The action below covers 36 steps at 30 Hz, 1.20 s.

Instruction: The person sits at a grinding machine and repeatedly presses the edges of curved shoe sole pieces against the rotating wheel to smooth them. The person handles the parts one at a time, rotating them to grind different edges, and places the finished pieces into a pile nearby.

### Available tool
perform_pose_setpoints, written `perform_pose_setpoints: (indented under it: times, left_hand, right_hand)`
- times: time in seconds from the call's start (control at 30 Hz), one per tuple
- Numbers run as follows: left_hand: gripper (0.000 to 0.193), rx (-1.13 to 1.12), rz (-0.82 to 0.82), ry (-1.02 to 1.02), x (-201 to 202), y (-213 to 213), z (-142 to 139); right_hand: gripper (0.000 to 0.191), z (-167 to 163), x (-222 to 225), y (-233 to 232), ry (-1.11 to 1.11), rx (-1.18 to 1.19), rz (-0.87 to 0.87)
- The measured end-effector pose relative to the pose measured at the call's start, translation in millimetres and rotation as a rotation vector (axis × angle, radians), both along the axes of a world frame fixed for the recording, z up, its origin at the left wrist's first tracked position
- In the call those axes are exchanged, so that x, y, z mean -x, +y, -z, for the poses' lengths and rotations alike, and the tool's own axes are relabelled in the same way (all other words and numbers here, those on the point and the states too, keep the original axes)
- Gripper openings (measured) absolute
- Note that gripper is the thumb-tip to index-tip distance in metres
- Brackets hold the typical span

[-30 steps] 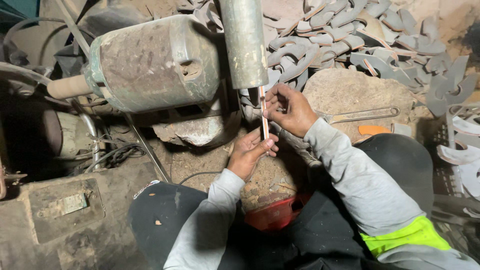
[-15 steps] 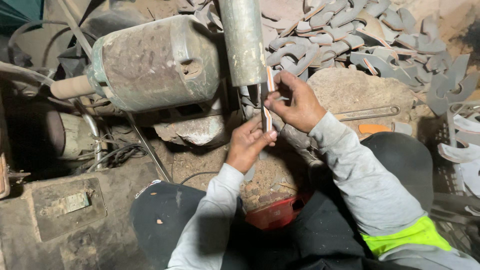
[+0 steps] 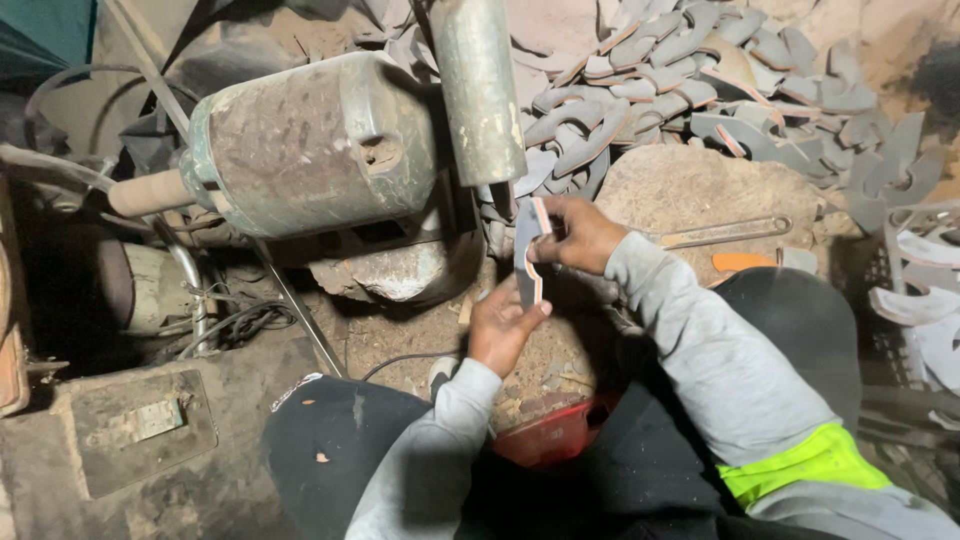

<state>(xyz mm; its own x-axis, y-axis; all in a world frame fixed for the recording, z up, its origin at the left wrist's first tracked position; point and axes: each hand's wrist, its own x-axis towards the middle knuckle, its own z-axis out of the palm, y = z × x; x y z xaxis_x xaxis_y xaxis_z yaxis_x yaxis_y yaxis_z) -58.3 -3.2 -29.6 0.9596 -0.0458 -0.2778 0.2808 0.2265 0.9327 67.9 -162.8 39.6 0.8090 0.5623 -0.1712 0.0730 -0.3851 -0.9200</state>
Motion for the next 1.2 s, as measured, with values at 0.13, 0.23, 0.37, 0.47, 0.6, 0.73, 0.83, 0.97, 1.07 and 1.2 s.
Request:
perform_pose_setpoints:
  times: [0.13, 0.23, 0.37, 0.47, 0.6, 0.73, 0.83, 0.97, 1.07, 1.2]
  left_hand:
    - [0.062, 0.037, 0.047, -0.055, -8.0, 7.3, -16.0]
    - [0.054, 0.161, 0.133, -0.012, -17.3, 16.3, -29.7]
    - [0.042, 0.27, 0.188, -0.005, -15.9, 18.3, -32.1]
    - [0.038, 0.3, 0.2, 0.037, -11.1, 16.3, -23.7]
    - [0.048, 0.148, 0.095, 0.069, -0.6, 2.7, -15.0]
    - [0.064, -0.698, -0.104, -0.028, 5.3, -2.2, -24.5]
    - [0.056, -0.861, -0.255, -0.361, 7.7, -1.3, -40.3]
    - [0.058, -0.862, -0.291, -0.46, 7.5, -8.8, -56.6]
    - [0.057, -0.854, -0.289, -0.476, 7.6, -12.3, -62.5]
    - [0.059, -0.822, -0.236, -0.421, 1.7, -12.4, -64.2]
  right_hand:
    - [0.03, -13.8, -0.8, -3.0, -0.029, -0.101, 0.075]
    - [0.024, -18.7, 2.9, 0.1, -0.158, -0.107, 0.156]
    - [0.02, -14.0, 4.3, 5.0, -0.2, -0.209, 0.124]
    - [0.02, -6.8, 3.8, 2.8, -0.159, -0.16, 0.123]
    - [0.03, -1.2, -1.3, -6.9, -0.25, 0.122, -0.046]
    - [0.035, -4.6, -7.7, -15.7, -0.165, 0.07, -0.19]
    - [0.037, -14.5, -11.2, -30.3, -0.052, 0.013, -0.212]
    - [0.037, -22.0, -15.6, -45.4, -0.134, 0.072, -0.196]
    - [0.031, -22.3, -18.6, -49.2, -0.107, 0.118, -0.187]
    - [0.035, -27.4, -19.7, -48.1, -0.185, 0.091, -0.163]
